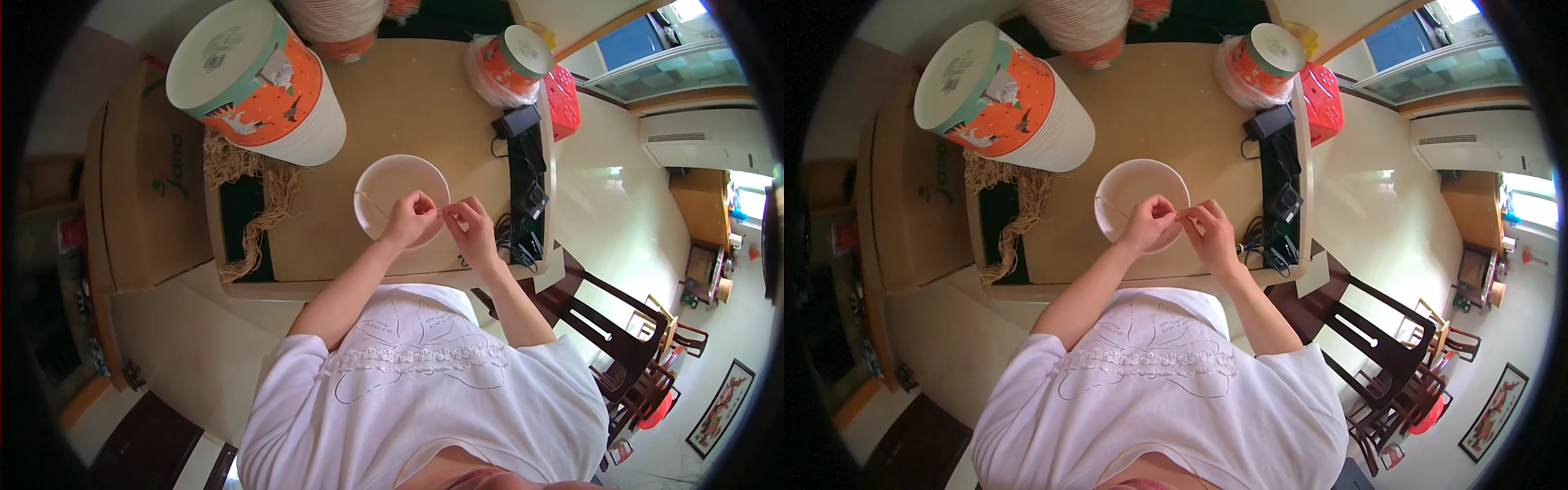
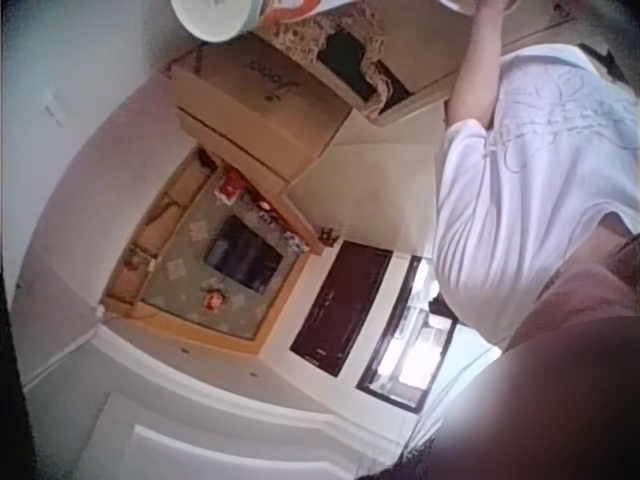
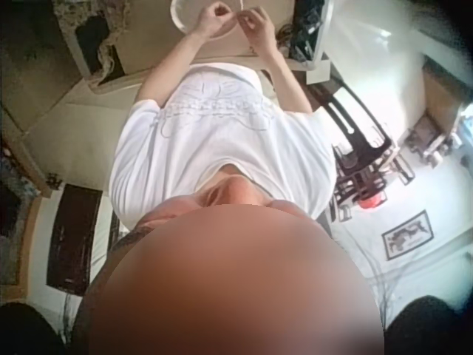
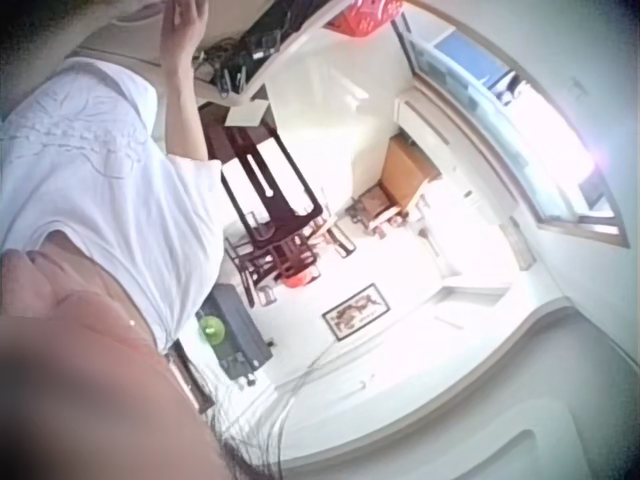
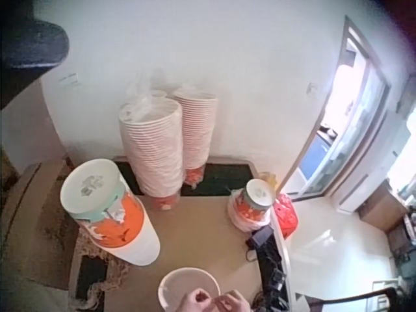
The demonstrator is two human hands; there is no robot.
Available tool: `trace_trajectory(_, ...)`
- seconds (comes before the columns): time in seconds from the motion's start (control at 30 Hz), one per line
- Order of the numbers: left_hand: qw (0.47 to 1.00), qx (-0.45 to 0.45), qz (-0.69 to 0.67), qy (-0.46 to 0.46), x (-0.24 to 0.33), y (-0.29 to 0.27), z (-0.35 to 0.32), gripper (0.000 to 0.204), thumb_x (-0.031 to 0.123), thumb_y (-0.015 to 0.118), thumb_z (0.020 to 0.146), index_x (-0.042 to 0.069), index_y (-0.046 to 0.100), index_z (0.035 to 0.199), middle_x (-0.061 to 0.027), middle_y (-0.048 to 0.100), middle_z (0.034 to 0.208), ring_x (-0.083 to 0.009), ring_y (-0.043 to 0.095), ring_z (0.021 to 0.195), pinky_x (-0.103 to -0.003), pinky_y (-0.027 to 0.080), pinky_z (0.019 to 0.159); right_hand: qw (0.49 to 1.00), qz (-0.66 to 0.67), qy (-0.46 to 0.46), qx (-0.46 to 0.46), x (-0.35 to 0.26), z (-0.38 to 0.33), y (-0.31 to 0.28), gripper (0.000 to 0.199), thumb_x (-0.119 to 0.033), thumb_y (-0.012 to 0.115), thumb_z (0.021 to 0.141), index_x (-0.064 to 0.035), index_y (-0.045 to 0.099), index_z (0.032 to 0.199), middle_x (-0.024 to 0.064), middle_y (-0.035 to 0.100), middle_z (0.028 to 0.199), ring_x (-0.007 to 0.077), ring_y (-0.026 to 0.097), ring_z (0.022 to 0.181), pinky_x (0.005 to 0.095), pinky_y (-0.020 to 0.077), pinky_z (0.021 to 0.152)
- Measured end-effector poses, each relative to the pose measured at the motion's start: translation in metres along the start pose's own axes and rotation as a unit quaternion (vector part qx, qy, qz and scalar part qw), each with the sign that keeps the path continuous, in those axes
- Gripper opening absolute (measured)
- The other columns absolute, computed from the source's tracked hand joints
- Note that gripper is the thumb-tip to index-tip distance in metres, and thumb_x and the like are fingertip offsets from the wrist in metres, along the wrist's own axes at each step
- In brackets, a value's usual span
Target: Manually attaching strings to paper buckets for packaging.
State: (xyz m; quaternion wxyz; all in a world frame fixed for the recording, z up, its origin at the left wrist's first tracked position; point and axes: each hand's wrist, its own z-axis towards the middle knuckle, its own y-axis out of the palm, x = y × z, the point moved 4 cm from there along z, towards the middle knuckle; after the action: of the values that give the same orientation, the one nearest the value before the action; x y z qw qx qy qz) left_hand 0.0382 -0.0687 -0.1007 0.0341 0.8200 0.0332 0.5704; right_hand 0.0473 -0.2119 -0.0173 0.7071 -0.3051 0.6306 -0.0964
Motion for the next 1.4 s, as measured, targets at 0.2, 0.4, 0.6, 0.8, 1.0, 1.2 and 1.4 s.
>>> trace_trajectory(0.2, 0.984, 0.054, 0.153, 0.077, 0.036, -0.003, -0.016, 0.011, 0.009, 0.069, 0.080, 0.005, 0.059, 0.081, -0.0074, 0.065, 0.075, -0.0159, 0.063, 0.062, -0.029, 0.051, 0.057, 0.999, -0.032, 0.000, 0.014, 0.008, 0.016, 0.010, 0.009, -0.008, 0.067, 0.082, -0.0064, 0.067, 0.091, 0.0109, 0.059, 0.089, 0.0273, 0.061, 0.077, 0.0342, 0.0518, 0.066)
trace_trajectory(0.4, 0.949, 0.071, 0.234, 0.200, 0.048, 0.000, -0.021, 0.014, 0.009, 0.069, 0.078, 0.006, 0.056, 0.077, -0.0067, 0.059, 0.076, -0.0188, 0.058, 0.056, -0.033, 0.048, 0.053, 0.998, -0.049, 0.022, 0.012, 0.005, 0.019, 0.009, 0.010, -0.009, 0.068, 0.079, -0.0079, 0.067, 0.089, 0.0101, 0.059, 0.087, 0.0269, 0.060, 0.076, 0.0346, 0.0499, 0.066)
trace_trajectory(0.6, 0.960, 0.081, 0.203, 0.173, 0.047, 0.001, -0.020, 0.012, 0.007, 0.069, 0.078, 0.006, 0.056, 0.078, -0.0074, 0.060, 0.075, -0.0189, 0.059, 0.057, -0.033, 0.049, 0.053, 0.998, -0.047, 0.013, -0.025, 0.006, 0.020, 0.008, 0.008, -0.009, 0.067, 0.079, -0.0065, 0.069, 0.087, 0.0104, 0.059, 0.086, 0.0269, 0.060, 0.078, 0.0348, 0.0497, 0.069)
trace_trajectory(0.8, 0.971, 0.073, 0.189, 0.129, 0.042, -0.003, -0.017, 0.011, 0.006, 0.069, 0.079, 0.004, 0.059, 0.082, -0.0077, 0.064, 0.074, -0.0177, 0.062, 0.060, -0.031, 0.050, 0.056, 0.998, -0.033, 0.018, -0.057, 0.005, 0.018, 0.006, 0.010, -0.009, 0.067, 0.079, -0.0064, 0.070, 0.089, 0.0110, 0.059, 0.085, 0.0266, 0.061, 0.079, 0.0343, 0.0499, 0.070)
trace_trajectory(1.0, 0.979, 0.074, 0.169, 0.082, 0.039, -0.003, -0.015, 0.006, 0.008, 0.068, 0.081, 0.002, 0.068, 0.084, -0.0095, 0.069, 0.075, -0.0160, 0.065, 0.063, -0.029, 0.052, 0.060, 0.999, -0.031, 0.022, -0.031, 0.008, 0.017, 0.005, 0.009, -0.008, 0.068, 0.079, -0.0061, 0.070, 0.087, 0.0111, 0.059, 0.084, 0.0268, 0.061, 0.076, 0.0343, 0.0501, 0.068)
trace_trajectory(1.2, 0.992, 0.027, 0.121, 0.028, 0.016, -0.010, -0.006, 0.008, 0.006, 0.068, 0.084, -0.001, 0.070, 0.087, -0.0056, 0.071, 0.078, -0.0088, 0.063, 0.069, -0.024, 0.050, 0.063, 0.999, -0.029, 0.020, -0.019, 0.006, 0.015, 0.008, 0.006, -0.008, 0.068, 0.079, -0.0057, 0.068, 0.085, 0.0110, 0.059, 0.085, 0.0265, 0.061, 0.074, 0.0342, 0.0502, 0.066)
trace_trajectory(1.4, 0.999, -0.020, 0.004, -0.032, 0.005, -0.011, -0.003, 0.010, 0.009, 0.066, 0.087, 0.000, 0.070, 0.089, -0.0003, 0.066, 0.075, -0.0046, 0.055, 0.062, -0.020, 0.043, 0.054, 0.999, -0.028, 0.019, -0.008, 0.006, 0.013, 0.009, 0.007, -0.007, 0.067, 0.080, -0.0059, 0.066, 0.087, 0.0105, 0.059, 0.084, 0.0256, 0.062, 0.074, 0.0327, 0.0511, 0.065)
